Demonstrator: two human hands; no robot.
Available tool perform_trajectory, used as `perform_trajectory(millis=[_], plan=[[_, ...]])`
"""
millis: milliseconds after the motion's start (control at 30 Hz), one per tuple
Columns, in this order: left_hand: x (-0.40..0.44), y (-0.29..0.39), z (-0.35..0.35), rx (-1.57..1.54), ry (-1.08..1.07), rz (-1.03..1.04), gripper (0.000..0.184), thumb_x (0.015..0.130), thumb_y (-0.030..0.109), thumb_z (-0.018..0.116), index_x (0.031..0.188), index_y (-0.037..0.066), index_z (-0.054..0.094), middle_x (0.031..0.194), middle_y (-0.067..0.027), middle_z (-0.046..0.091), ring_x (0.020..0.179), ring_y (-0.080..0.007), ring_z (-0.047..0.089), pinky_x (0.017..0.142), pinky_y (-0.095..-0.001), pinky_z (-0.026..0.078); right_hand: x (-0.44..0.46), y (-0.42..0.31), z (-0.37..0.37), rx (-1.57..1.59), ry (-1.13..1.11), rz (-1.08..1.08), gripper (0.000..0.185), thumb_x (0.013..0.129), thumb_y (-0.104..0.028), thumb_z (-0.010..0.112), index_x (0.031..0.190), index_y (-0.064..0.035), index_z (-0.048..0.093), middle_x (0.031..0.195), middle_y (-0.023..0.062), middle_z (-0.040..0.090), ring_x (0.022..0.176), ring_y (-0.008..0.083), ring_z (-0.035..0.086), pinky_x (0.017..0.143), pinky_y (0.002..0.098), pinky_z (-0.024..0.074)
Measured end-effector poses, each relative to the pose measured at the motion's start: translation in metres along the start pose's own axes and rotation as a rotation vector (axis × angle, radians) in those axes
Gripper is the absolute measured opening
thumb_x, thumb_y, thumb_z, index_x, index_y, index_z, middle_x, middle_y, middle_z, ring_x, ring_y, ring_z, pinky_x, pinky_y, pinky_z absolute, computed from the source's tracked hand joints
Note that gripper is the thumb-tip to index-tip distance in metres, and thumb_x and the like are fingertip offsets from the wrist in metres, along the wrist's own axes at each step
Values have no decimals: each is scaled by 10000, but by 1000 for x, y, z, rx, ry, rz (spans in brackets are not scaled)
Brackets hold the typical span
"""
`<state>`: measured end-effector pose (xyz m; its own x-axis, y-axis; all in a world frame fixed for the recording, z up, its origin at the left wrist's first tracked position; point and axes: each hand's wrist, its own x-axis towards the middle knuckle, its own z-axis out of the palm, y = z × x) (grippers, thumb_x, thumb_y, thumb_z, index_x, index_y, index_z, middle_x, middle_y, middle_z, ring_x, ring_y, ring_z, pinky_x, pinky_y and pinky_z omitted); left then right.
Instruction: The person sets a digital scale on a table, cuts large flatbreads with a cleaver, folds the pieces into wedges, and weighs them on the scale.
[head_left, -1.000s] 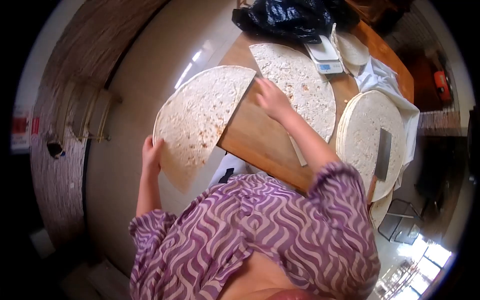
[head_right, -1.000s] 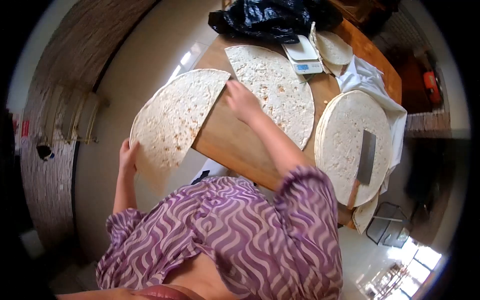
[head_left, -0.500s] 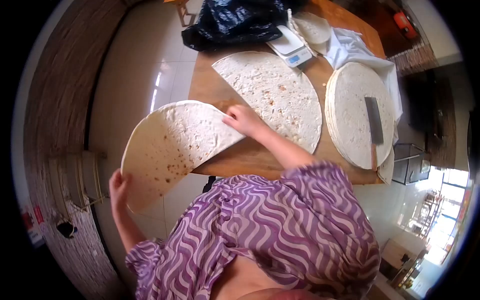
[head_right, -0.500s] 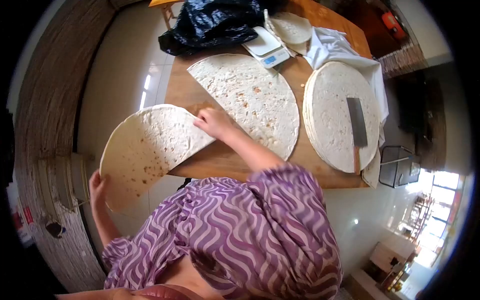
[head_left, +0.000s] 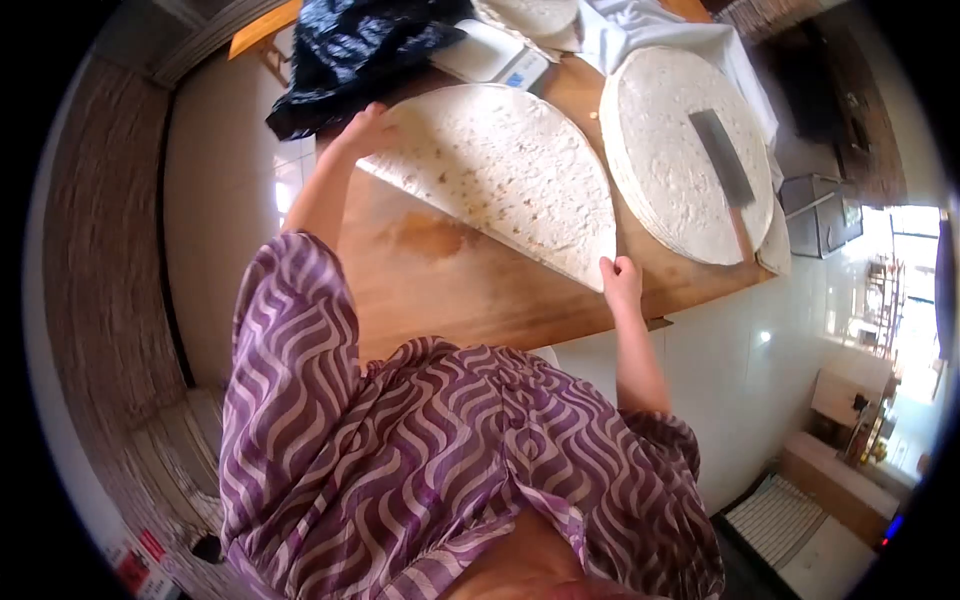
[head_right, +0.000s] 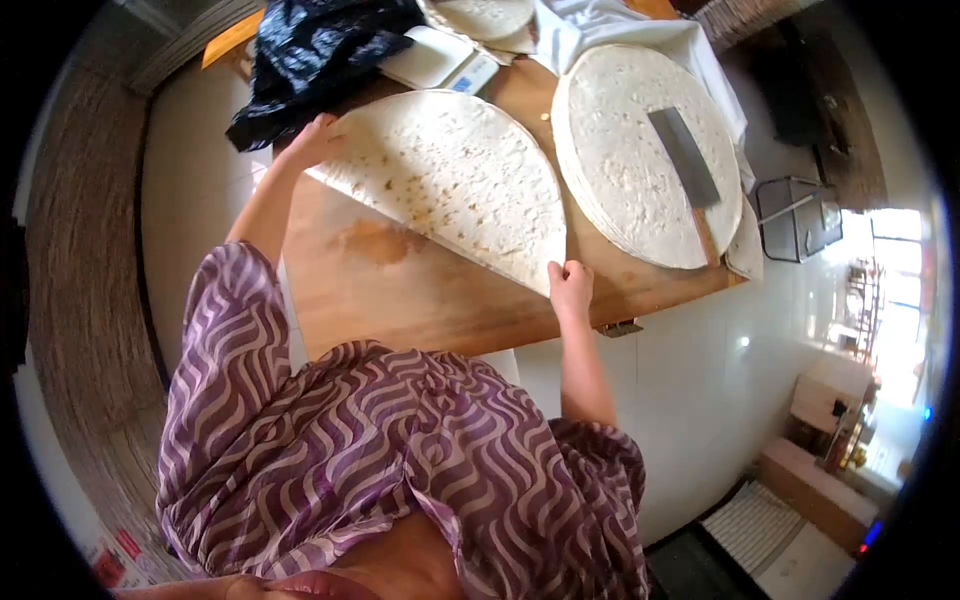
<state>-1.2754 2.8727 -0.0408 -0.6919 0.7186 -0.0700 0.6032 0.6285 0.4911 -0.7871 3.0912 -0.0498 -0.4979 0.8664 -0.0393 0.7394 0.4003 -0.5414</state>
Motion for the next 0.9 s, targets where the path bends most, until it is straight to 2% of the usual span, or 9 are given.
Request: perform_trajectory(millis=[33,133,300,367,500,533,567,633,900], plan=[[9,12,3,228,-72,-98,468,781,299,606,1164,56,492,1067,-253,570,1031,-389,539,873,-444,443,-2,-6,-1,-10,36,7,361,791,-306,629,697,16,495,655,140,536,619,232,501,600,366,406],[-7,25,12,212,78,-233,458,801,300,563,1180,62,464,1079,-242,570,1061,-386,524,894,-442,436,1,-9,-5,45,-21,86,365,804,-295,619,685,16,471,658,138,524,612,230,481,599,362,401],[-78,-4,26,-63,190,-202,357,784,218,583,1098,98,462,1000,-251,597,935,-433,566,783,-478,457,19,1,-16,211,-131,120,325,822,-256,616,729,7,450,667,97,486,635,177,445,592,334,394],[-135,-24,45,-123,225,-248,332,800,209,585,1083,90,460,997,-244,593,923,-406,575,767,-453,455,18,6,-20,230,-171,103,308,821,-242,621,739,5,457,672,92,488,647,165,454,594,330,398],[-250,-10,55,-259,297,-434,343,817,239,596,1097,89,467,936,-214,588,867,-345,575,753,-407,446,37,25,-4,30,-219,-121,265,790,-233,653,826,-5,522,720,146,562,675,249,547,646,355,443],[-268,7,44,-272,215,-650,394,794,260,628,1097,64,468,913,-215,584,853,-343,574,744,-409,447,50,25,-1,62,-301,-156,276,781,-248,662,834,-13,527,741,150,571,686,256,550,654,363,446],[-282,-11,65,-214,339,-608,423,778,282,650,1082,41,480,852,-196,590,799,-317,578,709,-412,452,62,15,2,69,-300,-201,292,778,-261,666,846,-11,532,732,143,578,684,252,555,663,363,449],[-298,15,52,-314,375,-754,394,775,302,650,1035,30,534,816,-160,618,753,-258,599,673,-360,473,86,-6,6,89,-326,-267,304,806,-295,643,871,-6,576,733,138,603,683,235,569,669,349,451],[-327,19,49,-282,388,-799,364,760,309,627,879,-34,605,779,-154,635,716,-230,606,675,-343,482,125,-17,22,-33,-444,-277,372,855,-359,586,900,10,617,774,90,623,721,173,553,684,312,441]])
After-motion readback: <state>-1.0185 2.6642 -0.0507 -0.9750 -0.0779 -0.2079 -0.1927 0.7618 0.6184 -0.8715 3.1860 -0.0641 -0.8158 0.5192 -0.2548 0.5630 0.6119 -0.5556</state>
